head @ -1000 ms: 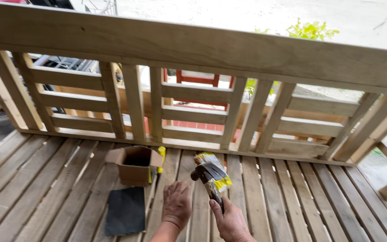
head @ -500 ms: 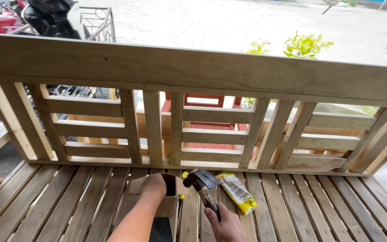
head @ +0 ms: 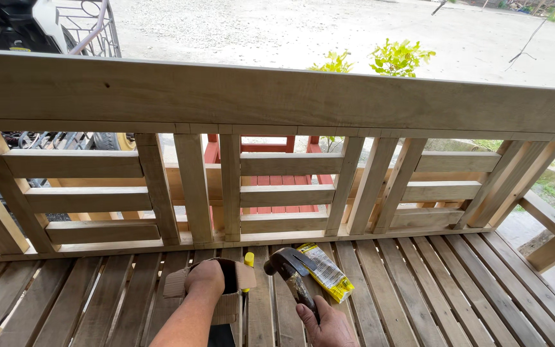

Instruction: The person hammers nails into a wooden pallet structure on a deck. They repeatedly pick up nails from a small box and drive them into the wood using a hammer.

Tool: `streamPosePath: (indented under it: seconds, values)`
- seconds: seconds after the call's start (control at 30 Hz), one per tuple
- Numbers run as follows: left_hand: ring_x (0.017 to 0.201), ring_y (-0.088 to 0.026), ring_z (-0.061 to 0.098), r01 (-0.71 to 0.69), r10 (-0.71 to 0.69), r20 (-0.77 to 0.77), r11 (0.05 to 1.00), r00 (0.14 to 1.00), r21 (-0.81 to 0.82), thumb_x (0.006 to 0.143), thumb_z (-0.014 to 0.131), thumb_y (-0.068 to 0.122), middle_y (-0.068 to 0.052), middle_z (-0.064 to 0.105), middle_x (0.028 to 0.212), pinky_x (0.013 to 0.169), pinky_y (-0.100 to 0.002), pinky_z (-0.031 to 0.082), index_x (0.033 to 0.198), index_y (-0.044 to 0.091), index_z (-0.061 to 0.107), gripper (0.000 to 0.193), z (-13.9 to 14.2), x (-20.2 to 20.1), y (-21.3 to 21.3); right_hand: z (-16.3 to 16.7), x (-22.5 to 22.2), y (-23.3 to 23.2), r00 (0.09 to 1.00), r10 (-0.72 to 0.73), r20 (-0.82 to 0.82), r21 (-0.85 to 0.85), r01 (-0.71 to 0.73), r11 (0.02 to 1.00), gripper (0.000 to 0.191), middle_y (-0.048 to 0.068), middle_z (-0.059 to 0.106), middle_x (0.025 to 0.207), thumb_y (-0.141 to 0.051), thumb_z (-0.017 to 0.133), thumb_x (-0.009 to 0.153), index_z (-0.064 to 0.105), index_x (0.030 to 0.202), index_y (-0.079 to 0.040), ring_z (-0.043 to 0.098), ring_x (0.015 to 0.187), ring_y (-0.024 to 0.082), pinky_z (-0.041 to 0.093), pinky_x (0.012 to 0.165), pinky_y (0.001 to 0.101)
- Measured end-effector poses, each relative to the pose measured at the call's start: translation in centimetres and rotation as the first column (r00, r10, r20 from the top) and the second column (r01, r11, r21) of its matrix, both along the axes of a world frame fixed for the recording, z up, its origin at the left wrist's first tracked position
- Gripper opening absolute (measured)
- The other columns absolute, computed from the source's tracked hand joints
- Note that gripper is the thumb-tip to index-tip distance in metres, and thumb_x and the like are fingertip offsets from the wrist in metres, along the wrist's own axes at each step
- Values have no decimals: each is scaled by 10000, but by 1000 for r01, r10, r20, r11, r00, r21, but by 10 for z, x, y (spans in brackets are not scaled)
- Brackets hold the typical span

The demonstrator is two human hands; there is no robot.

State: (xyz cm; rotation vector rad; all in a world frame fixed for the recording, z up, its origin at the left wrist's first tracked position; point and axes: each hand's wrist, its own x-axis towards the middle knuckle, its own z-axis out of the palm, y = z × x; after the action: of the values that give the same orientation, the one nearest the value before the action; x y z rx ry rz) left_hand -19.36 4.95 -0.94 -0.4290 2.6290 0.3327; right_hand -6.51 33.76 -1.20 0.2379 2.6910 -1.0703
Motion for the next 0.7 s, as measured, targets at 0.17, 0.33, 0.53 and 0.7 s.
streamPosePath:
  seconds: [0.17,0.33,0.53,0.7]
  values:
    - [1298,-316,629,-7,9,-46,1000,999,23,985,586,134,-115,641,1404,1034,-444,567,1298,98,685,330,1,4,-2,15,11,-6,999,-20,46,29,19,999,611,177,716,801,-710,486,910,611,1043,-127,742,824,318,549,765,469]
    - [1109,-315,702,162,-96,-337,971,937,173,894,659,142,-149,747,1135,952,-403,576,1009,89,754,158,-4,1,-24,33,21,-8,990,-30,140,47,24,999,614,151,708,797,-703,450,946,622,1036,-121,738,835,260,551,793,452]
    - [1005,-289,721,169,-4,-423,920,906,355,818,762,137,-113,765,1015,902,-404,575,912,111,734,102,0,11,-36,45,30,-12,992,-57,111,48,52,997,593,143,705,810,-679,453,941,624,1050,-121,720,844,266,553,819,448]
    - [1070,-266,716,121,30,-387,925,922,360,832,745,97,-88,755,1103,953,-386,571,1015,145,743,189,1,14,-30,43,29,-13,989,-28,148,100,13,995,635,151,699,846,-695,443,957,623,1033,-92,710,876,269,543,836,451]
